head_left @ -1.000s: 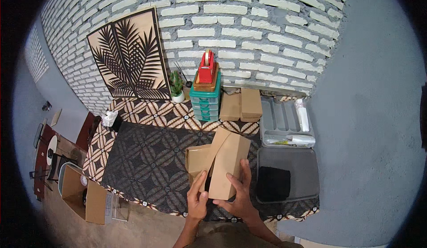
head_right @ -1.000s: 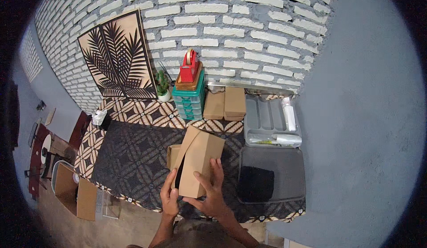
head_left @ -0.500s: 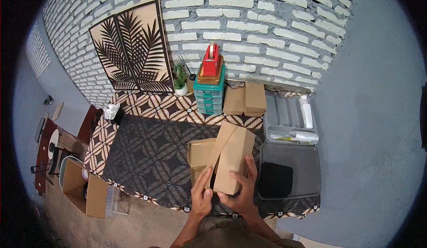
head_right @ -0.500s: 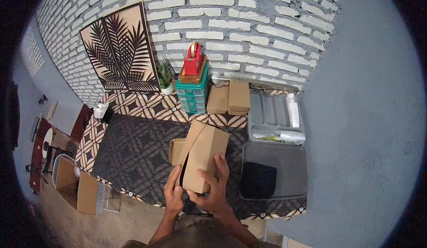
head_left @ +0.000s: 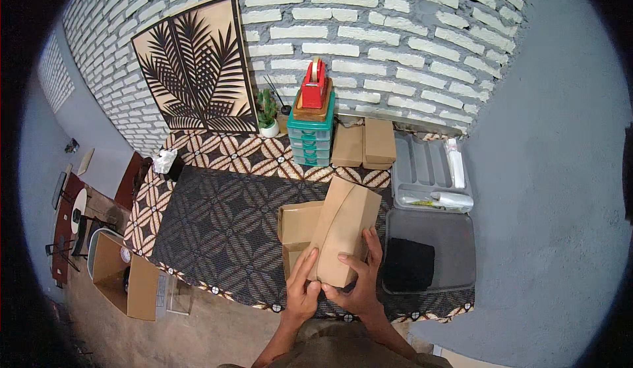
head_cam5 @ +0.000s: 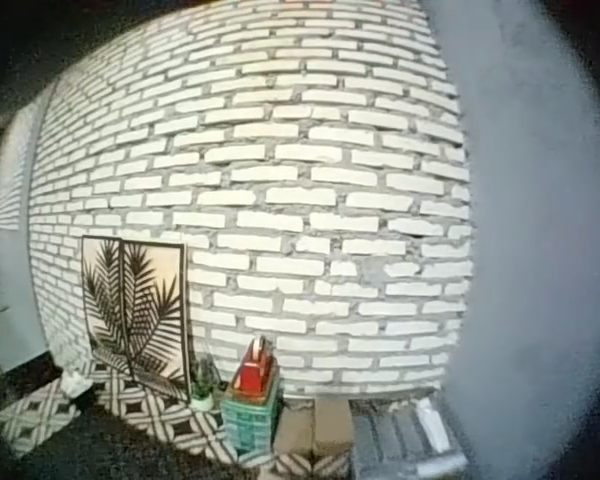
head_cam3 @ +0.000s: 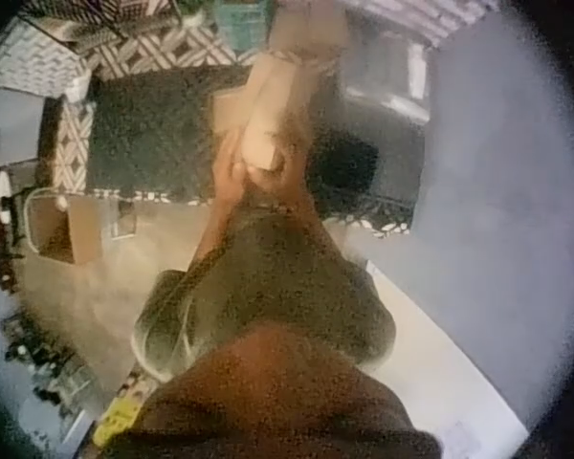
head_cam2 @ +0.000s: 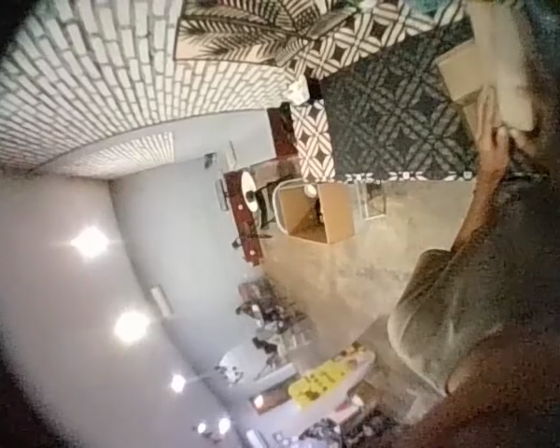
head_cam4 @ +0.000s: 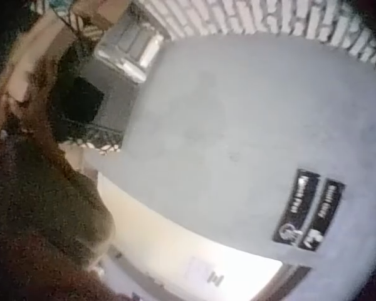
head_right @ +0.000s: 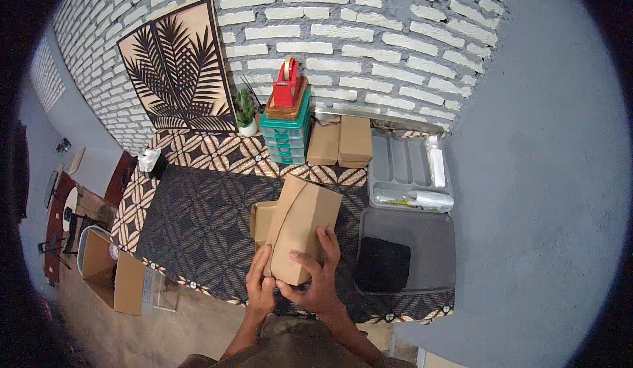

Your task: Wipe a tray and then fold several cardboard boxes into shape on a prep table.

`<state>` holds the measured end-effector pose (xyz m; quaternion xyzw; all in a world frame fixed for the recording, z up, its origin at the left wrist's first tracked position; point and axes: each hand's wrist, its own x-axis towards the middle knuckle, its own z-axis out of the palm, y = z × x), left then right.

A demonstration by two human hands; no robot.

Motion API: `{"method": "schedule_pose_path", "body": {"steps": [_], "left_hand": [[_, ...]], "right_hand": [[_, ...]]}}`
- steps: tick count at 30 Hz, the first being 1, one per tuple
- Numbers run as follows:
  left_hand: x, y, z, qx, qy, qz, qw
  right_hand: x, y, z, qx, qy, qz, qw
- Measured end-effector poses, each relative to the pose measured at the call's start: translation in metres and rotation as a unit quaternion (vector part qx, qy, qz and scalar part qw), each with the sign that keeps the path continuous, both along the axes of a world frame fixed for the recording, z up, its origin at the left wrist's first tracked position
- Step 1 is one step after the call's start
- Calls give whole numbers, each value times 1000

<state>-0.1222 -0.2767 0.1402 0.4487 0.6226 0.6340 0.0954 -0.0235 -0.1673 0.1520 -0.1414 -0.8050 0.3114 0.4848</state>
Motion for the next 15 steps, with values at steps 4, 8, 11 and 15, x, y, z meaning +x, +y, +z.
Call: {"method": "schedule_pose_path", "body": {"steps": [4, 8, 11, 15], "left_hand": [[-1, 0, -2, 14, -1, -3, 1000], [0, 1, -4, -5, -35, -36, 999], [-2, 5, -8, 20, -94, -55, 994], [-4, 12, 9, -54, -142, 16, 988]], "right_hand": [[3, 2, -4, -3, -21, 14, 1000], [8, 3, -5, 8, -52, 31, 998], [7, 2, -1, 19, -83, 41, 995], [7, 5, 2, -28, -115, 145, 982]]}}
